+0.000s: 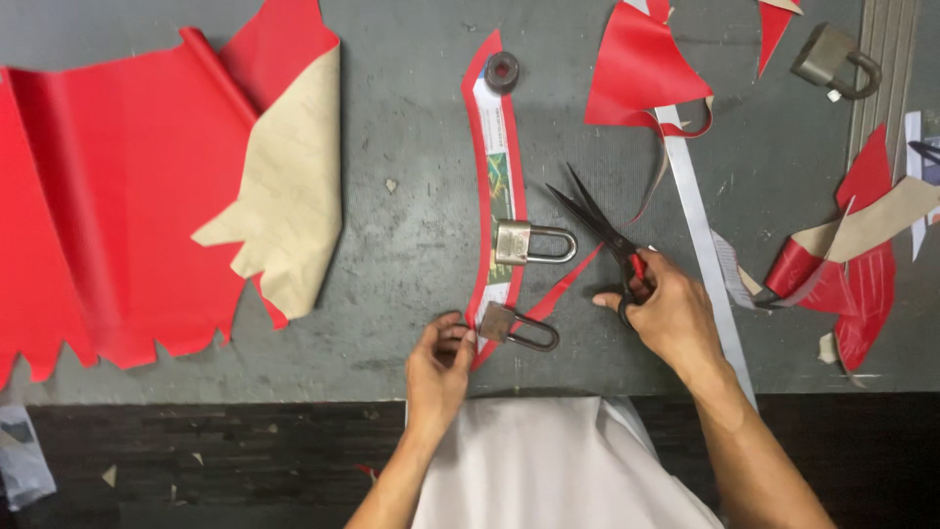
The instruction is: The person uses a straightedge and marker to draw a line on a red fabric sheet, then cuts along the marked line with scissors. They repeatedly reposition the straightedge and cut multiple sections, leaving trimmed pieces on the table.
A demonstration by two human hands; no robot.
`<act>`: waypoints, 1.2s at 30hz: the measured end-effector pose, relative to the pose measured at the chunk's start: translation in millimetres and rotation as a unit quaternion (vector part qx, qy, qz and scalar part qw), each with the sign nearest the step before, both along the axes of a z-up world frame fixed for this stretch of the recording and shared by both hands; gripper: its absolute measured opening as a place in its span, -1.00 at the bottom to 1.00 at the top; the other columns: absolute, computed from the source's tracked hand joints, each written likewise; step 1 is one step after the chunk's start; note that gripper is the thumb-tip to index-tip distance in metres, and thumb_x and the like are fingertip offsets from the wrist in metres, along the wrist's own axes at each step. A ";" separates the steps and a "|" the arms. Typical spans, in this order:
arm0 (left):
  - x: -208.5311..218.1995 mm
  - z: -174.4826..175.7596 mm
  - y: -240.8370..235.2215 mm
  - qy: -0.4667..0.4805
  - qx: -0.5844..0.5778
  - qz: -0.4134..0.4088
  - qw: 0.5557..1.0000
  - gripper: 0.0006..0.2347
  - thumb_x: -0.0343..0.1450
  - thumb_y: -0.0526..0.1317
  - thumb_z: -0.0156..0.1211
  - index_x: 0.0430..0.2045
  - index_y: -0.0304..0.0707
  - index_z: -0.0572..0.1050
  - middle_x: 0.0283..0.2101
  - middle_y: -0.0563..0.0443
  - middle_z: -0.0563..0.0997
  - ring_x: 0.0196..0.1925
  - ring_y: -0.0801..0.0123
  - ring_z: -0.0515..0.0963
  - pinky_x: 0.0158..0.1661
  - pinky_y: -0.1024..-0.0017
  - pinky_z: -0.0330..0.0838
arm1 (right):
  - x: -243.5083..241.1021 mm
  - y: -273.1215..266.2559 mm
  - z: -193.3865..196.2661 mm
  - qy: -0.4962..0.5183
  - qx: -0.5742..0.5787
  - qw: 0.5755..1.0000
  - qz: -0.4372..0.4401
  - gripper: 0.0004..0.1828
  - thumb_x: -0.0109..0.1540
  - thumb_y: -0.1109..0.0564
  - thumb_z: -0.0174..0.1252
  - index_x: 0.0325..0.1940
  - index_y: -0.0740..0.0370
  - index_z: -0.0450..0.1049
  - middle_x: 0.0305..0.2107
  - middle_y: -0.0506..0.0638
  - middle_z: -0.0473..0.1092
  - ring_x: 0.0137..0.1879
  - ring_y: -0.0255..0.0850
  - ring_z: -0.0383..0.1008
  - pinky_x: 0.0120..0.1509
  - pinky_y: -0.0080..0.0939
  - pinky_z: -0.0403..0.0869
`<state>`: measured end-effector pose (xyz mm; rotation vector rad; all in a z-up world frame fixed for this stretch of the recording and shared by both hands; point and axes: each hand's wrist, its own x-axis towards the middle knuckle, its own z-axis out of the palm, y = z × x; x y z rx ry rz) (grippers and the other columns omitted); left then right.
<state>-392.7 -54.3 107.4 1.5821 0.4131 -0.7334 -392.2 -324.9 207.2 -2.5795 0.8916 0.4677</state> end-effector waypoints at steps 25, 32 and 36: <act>-32.9 29.2 -1.2 -0.132 0.143 -0.015 0.981 -0.67 0.36 -0.34 0.29 -0.01 -0.48 0.47 -0.27 -0.08 0.56 -0.35 0.34 0.60 -0.35 0.42 0.51 | -14.2 21.4 14.8 -0.085 -0.025 0.974 0.210 -0.30 0.08 -0.03 0.44 0.22 0.32 0.45 0.00 0.21 0.50 0.12 0.12 0.50 0.18 0.03 0.45; -38.1 -0.5 -10.6 0.025 0.024 0.076 0.996 -0.77 0.40 -0.32 0.26 -0.10 -0.45 0.55 -0.42 0.03 0.65 -0.44 0.55 0.55 -0.42 0.54 0.45 | -8.5 80.3 -15.4 -0.100 0.163 0.929 0.317 -0.28 0.11 0.07 0.39 0.29 0.36 0.35 0.13 0.17 0.35 0.23 0.10 0.35 0.24 -0.01 0.40; -45.7 -15.8 -10.9 0.054 -0.057 0.103 0.991 -0.80 0.49 -0.23 0.17 -0.20 -0.47 0.58 -0.53 0.12 0.58 -0.52 0.62 0.47 -0.47 0.58 0.39 | -11.0 86.1 -22.8 -0.107 0.150 0.926 0.329 -0.25 0.10 0.07 0.42 0.29 0.41 0.33 0.12 0.18 0.33 0.18 0.10 0.34 0.24 0.00 0.39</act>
